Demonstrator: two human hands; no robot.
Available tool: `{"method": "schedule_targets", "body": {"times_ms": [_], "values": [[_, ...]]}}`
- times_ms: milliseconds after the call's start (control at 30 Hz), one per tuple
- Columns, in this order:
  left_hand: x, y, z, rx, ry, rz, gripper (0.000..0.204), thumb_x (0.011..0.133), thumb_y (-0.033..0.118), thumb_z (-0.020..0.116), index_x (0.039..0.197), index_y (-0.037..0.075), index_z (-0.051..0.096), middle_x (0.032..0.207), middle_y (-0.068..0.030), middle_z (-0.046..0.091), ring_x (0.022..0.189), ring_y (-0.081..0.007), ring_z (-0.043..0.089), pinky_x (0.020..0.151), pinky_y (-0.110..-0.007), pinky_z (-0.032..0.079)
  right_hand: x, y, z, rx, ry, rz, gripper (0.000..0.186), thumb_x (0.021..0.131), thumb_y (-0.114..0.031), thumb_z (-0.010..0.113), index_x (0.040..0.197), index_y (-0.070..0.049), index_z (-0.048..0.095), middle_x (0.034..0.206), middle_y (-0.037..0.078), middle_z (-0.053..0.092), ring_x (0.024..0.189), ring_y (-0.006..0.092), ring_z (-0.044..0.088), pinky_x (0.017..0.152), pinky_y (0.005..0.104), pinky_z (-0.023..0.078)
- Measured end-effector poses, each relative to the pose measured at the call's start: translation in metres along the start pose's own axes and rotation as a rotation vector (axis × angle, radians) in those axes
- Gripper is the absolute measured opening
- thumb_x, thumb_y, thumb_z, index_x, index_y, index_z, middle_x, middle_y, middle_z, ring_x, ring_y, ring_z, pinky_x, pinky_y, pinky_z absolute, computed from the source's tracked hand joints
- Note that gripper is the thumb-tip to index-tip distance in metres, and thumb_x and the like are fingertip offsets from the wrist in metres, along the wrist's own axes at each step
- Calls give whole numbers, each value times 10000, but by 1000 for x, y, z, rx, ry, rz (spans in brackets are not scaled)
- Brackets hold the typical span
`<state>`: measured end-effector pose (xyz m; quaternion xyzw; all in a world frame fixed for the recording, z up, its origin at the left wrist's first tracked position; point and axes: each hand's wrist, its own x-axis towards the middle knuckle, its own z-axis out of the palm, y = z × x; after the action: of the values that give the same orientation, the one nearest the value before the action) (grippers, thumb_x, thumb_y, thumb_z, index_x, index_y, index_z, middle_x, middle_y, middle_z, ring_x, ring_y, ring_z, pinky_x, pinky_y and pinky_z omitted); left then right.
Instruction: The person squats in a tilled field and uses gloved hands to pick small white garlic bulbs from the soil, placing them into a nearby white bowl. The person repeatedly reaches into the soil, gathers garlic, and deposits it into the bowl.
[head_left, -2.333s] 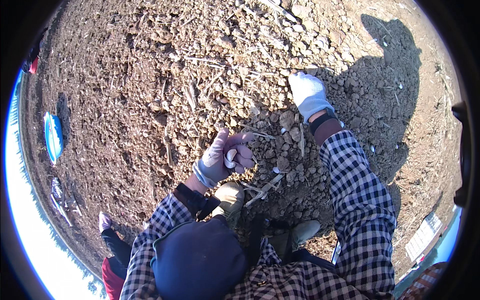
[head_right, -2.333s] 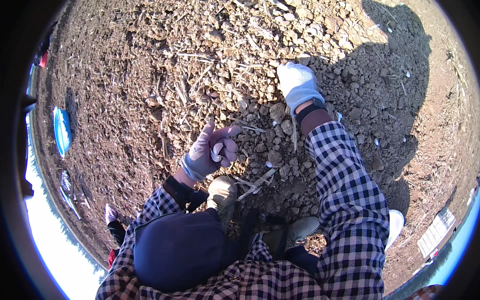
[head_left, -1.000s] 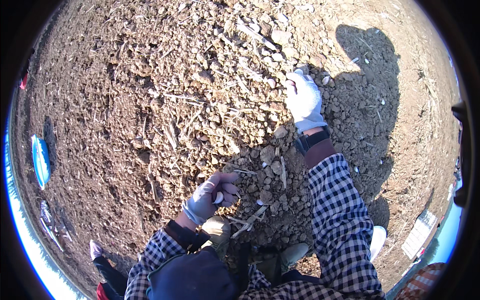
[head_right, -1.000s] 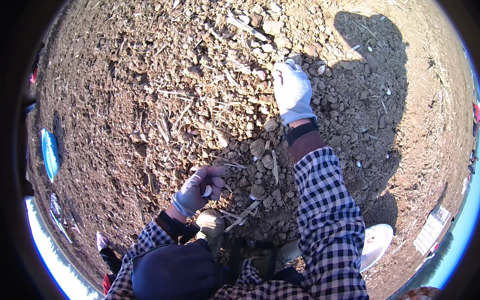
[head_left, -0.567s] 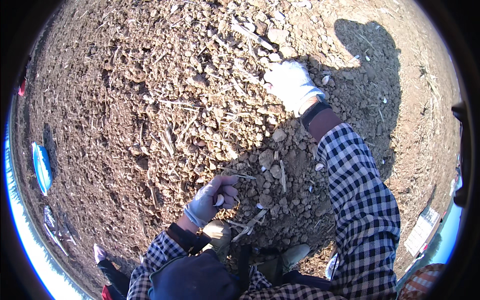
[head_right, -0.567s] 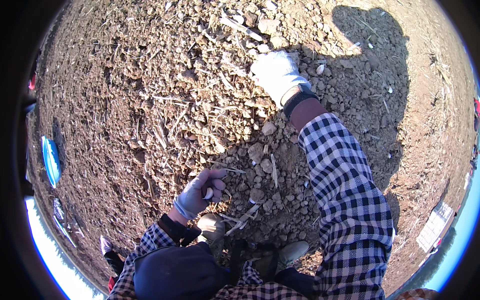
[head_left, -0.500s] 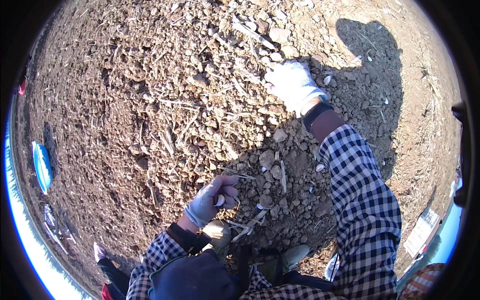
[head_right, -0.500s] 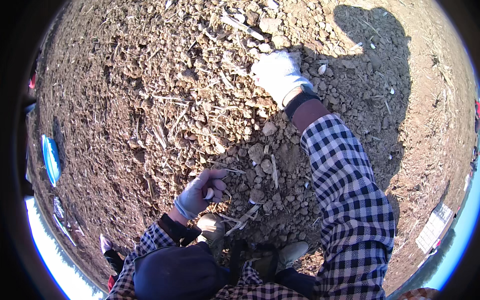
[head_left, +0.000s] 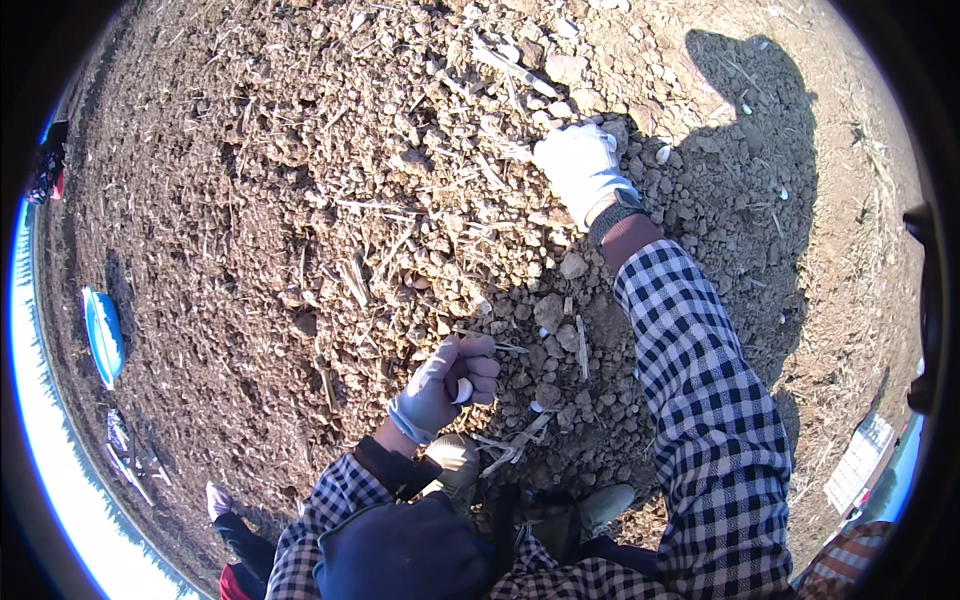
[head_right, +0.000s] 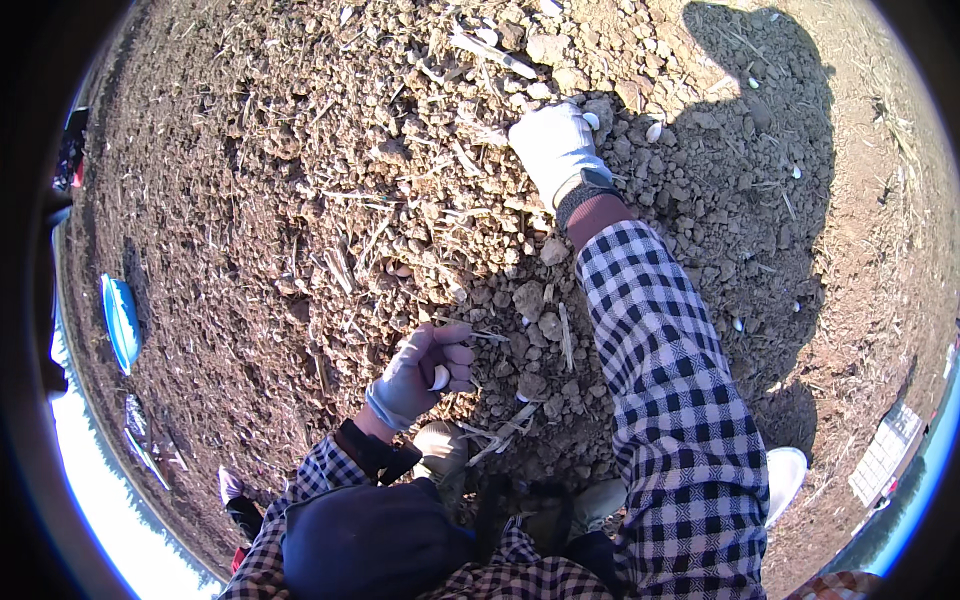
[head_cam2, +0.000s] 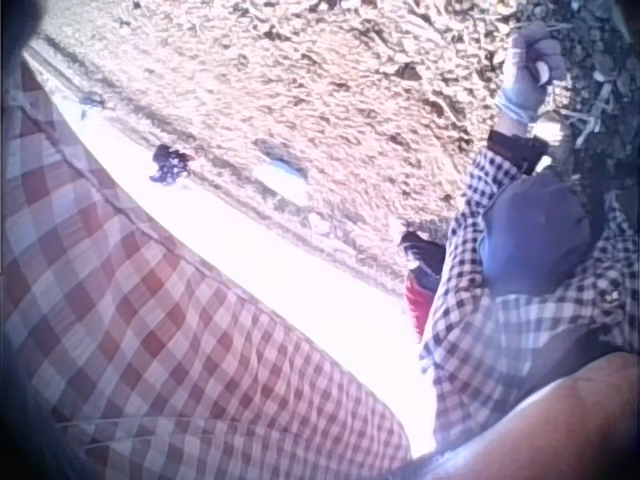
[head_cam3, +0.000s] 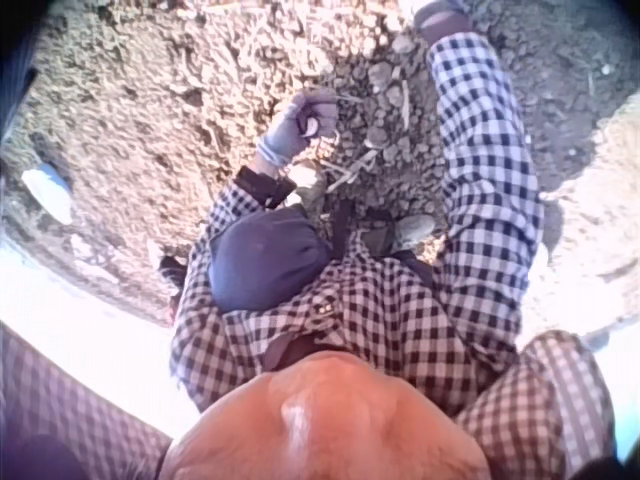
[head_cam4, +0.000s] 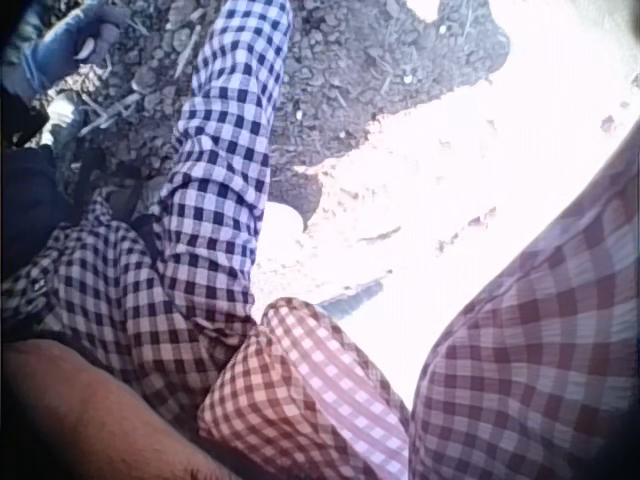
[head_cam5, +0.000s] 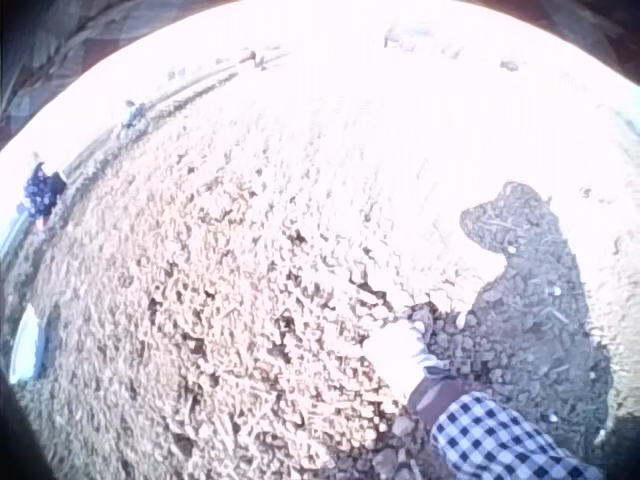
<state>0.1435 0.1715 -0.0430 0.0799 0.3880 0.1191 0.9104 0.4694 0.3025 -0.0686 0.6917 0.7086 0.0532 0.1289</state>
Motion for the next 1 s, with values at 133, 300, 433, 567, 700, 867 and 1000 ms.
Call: {"method": "schedule_targets", "body": {"times_ms": [133, 300, 433, 567, 700, 867, 1000], "values": [[-5, 2, -1, -108, 12, 78, 653, 957, 605, 552, 1274, 35, 591, 1101, -139, 661, 930, -263, 631, 865, -437, 521, -34, 4, -19, 377, 133, 95, 156, 943, -234, 598, 959, -120, 703, 796, 122, 657, 773, 319, 668, 696, 433, 537], [-2, -1, -4, -265, -59, 132, 697, 978, 608, 494, 1337, 14, 562, 1259, -186, 648, 1111, -319, 636, 1023, -478, 482, -133, -46, -48, 963, 295, 42, 242, 903, -223, 632, 1124, -145, 696, 872, 137, 645, 766, 332, 662, 675, 427, 535], [4, -4, -4, -282, -126, 145, 763, 985, 636, 445, 1409, 4, 499, 1312, -179, 619, 1144, -298, 621, 1029, -434, 475, -188, -105, -69, 1198, -32, -85, 267, 912, -264, 643, 1136, -121, 671, 909, 138, 653, 804, 337, 672, 686, 436, 535], [-2, -12, 6, -123, -67, 184, 780, 964, 669, 458, 1435, 48, 489, 1368, -156, 584, 1231, -300, 562, 1073, -443, 422, -205, -145, -70, 1053, -168, -67, 224, 909, -233, 640, 1056, -65, 643, 977, 158, 640, 867, 349, 673, 714, 441, 562], [-3, -16, 20, -183, 32, 154, 779, 949, 672, 489, 1434, 63, 491, 1416, -168, 547, 1270, -310, 536, 1109, -463, 385, -220, -156, -59, 963, -159, -30, 148, 921, -137, 573, 1043, -74, 630, 955, 156, 634, 886, 338, 675, 720, 439, 563], [-2, -18, 28, -119, -164, 160, 801, 977, 608, 499, 1513, 29, 364, 1542, -199, 398, 1398, -337, 425, 1169, -461, 342, -222, -88, -42, 1304, 128, 330, 199, 945, -176, 597, 1097, -53, 630, 1006, 169, 675, 867, 357, 667, 748, 427, 539], [-3, -16, 21, -67, -158, 170, 810, 988, 592, 489, 1528, 12, 324, 1564, -230, 352, 1433, -368, 379, 1194, -479, 313, -209, 21, -18, 1299, 182, 814, 166, 980, -126, 574, 1075, 2, 624, 897, 160, 687, 769, 267, 666, 726, 357, 525]]}}
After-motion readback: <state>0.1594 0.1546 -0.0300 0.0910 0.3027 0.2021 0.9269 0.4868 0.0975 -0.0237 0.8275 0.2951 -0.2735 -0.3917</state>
